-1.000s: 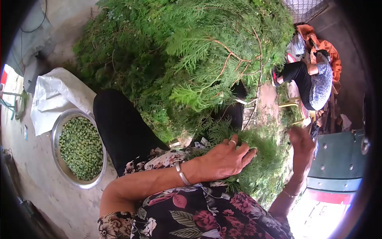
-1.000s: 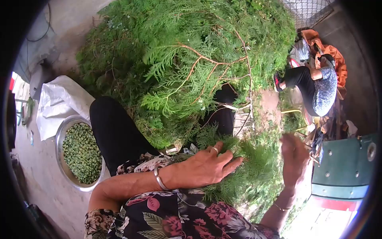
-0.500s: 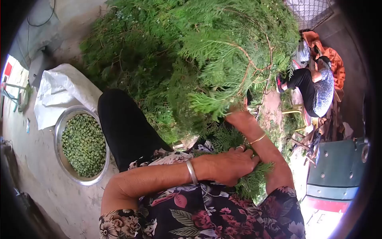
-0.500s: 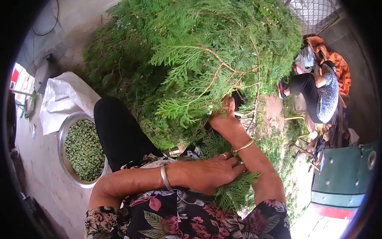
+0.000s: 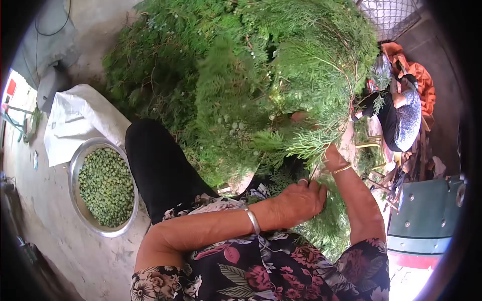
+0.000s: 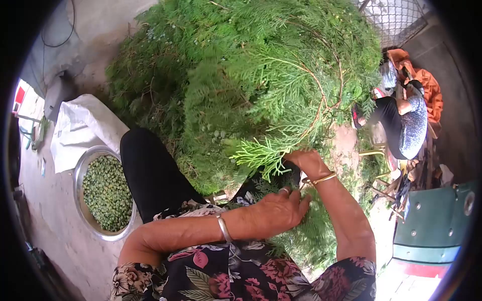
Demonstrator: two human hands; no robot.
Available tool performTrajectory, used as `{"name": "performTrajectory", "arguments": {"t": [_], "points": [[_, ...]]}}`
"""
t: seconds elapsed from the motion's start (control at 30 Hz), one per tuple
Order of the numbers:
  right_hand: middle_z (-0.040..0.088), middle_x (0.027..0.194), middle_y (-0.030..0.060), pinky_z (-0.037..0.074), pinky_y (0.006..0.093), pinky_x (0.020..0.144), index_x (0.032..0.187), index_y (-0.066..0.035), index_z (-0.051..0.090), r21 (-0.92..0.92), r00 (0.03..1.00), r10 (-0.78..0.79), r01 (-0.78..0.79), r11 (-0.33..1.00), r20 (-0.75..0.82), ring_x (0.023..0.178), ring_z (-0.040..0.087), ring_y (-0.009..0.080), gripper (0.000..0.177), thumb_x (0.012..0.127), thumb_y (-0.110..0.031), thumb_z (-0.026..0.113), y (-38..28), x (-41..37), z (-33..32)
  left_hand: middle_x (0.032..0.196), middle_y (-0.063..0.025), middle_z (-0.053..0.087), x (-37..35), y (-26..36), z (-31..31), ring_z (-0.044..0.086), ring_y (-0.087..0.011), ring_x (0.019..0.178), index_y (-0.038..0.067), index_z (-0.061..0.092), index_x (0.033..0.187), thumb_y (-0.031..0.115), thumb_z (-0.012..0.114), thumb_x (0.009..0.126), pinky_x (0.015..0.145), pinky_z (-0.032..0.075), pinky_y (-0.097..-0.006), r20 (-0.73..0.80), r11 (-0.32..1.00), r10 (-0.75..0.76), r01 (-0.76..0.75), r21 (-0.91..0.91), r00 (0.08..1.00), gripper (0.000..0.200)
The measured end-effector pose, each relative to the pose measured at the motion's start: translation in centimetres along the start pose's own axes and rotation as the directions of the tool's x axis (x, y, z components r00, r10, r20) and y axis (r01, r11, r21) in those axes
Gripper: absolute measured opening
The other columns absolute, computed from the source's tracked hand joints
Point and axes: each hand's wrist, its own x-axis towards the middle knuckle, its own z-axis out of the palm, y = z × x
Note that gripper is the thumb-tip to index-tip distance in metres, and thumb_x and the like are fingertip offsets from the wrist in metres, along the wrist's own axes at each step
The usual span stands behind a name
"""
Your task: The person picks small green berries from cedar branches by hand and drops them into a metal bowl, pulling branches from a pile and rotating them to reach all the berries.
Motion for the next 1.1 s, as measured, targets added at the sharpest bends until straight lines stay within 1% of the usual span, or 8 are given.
{"name": "performTrajectory", "arguments": {"t": [0.1, 0.17, 0.23, 0.57, 0.63, 0.67, 0.8, 1.1], "points": [[0.053, 0.110, 0.0064, 0.042, 0.0413, 0.085, 0.122, -0.012, 0.049, -0.050, 0.994, 0.041, -0.036, 0.998, 0.100, 0.100, 0.053, 0.0230, 0.040, 0.082, -0.017, 0.051, 0.4, -1.8, -0.8, 0.086, -0.0234, 0.055, 1.1, -1.6, 0.6, 0.061, -0.0363, 0.075, -0.016, 0.040, 0.114, 0.000, 0.051, 0.071, 0.065, 0.053, -0.0414, -0.074, 0.988, -0.131, 0.136, 0.070, 0.989, 0.047], [0.054, 0.104, 0.0047, 0.042, 0.0378, 0.082, 0.119, -0.011, 0.052, -0.089, 0.985, 0.070, -0.056, 0.994, 0.157, 0.095, 0.053, 0.0202, 0.038, 0.081, -0.017, 0.052, 0.5, -2.7, -1.4, 0.105, -0.0304, 0.054, 1.3, -3.6, -0.3, 0.060, -0.0371, 0.096, -0.016, 0.034, 0.126, 0.006, 0.058, 0.073, 0.081, 0.051, -0.0394, 0.068, 0.965, -0.197, 0.206, -0.165, 0.978, 0.062], [0.056, 0.099, 0.0030, 0.042, 0.0343, 0.079, 0.115, -0.010, 0.054, -0.105, 0.974, 0.091, -0.070, 0.992, 0.208, 0.091, 0.054, 0.0174, 0.035, 0.081, -0.017, 0.053, -0.5, -3.5, -2.4, 0.128, -0.0312, 0.043, -0.6, -4.9, -1.4, 0.048, -0.0339, 0.119, -0.014, 0.023, 0.135, 0.013, 0.066, 0.074, 0.099, 0.040, -0.0359, 0.098, 0.587, -0.170, 0.181, -0.789, 0.981, 0.079], [0.052, 0.106, 0.0035, 0.036, 0.0344, 0.085, 0.120, -0.011, 0.050, 0.033, 0.933, 0.128, -0.147, 0.989, 0.336, 0.097, 0.050, 0.0175, 0.036, 0.084, -0.018, 0.050, -2.5, -2.1, -1.2, 0.138, -0.0160, 0.042, -6.6, -5.7, -3.1, 0.044, -0.0204, 0.123, -0.002, 0.029, 0.140, -0.001, 0.064, 0.072, 0.103, 0.034, -0.0290, 0.071, 0.484, -0.166, 0.144, -0.863, 0.984, 0.076], [0.051, 0.108, 0.0038, 0.035, 0.0349, 0.087, 0.121, -0.011, 0.049, 0.052, 0.927, 0.140, -0.169, 0.984, 0.349, 0.099, 0.049, 0.0178, 0.037, 0.085, -0.019, 0.049, -2.8, -2.5, -1.0, 0.134, -0.0161, 0.046, -7.7, -5.7, -2.5, 0.044, -0.0201, 0.123, -0.001, 0.030, 0.140, -0.002, 0.060, 0.078, 0.102, 0.036, -0.0312, 0.076, -0.080, -0.236, 0.059, -0.995, 0.969, 0.068], [0.050, 0.109, 0.0039, 0.034, 0.0351, 0.088, 0.122, -0.011, 0.048, 0.062, 0.925, 0.149, -0.181, 0.982, 0.351, 0.100, 0.049, 0.0180, 0.037, 0.085, -0.019, 0.049, -2.7, -2.6, -0.7, 0.126, -0.0151, 0.053, -7.9, -5.6, -2.3, 0.050, -0.0206, 0.116, -0.002, 0.037, 0.135, -0.003, 0.056, 0.082, 0.097, 0.041, -0.0329, 0.041, -0.095, -0.323, 0.011, -0.995, 0.946, 0.057], [0.048, 0.114, 0.0046, 0.031, 0.0361, 0.091, 0.125, -0.011, 0.045, 0.116, 0.915, 0.164, -0.220, 0.969, 0.368, 0.104, 0.047, 0.0187, 0.039, 0.086, -0.019, 0.047, -3.2, -1.6, -0.2, 0.105, -0.0119, 0.065, -8.1, -6.5, -2.5, 0.062, -0.0158, 0.094, -0.003, 0.053, 0.121, 0.001, 0.056, 0.083, 0.084, 0.049, -0.0294, -0.050, 0.357, -0.498, 0.152, -0.922, 0.866, 0.038], [0.043, 0.125, 0.0060, 0.025, 0.0382, 0.100, 0.131, -0.012, 0.039, 0.207, 0.890, 0.163, -0.272, 0.940, 0.426, 0.113, 0.043, 0.0204, 0.042, 0.090, -0.020, 0.043, -3.8, -1.9, 0.9, 0.068, -0.0159, 0.058, -4.7, -6.3, 1.9, 0.061, -0.0221, 0.063, -0.003, 0.059, 0.104, -0.002, 0.058, 0.069, 0.059, 0.048, -0.0336, -0.169, 0.678, -0.427, 0.190, -0.710, 0.888, 0.035]]}}
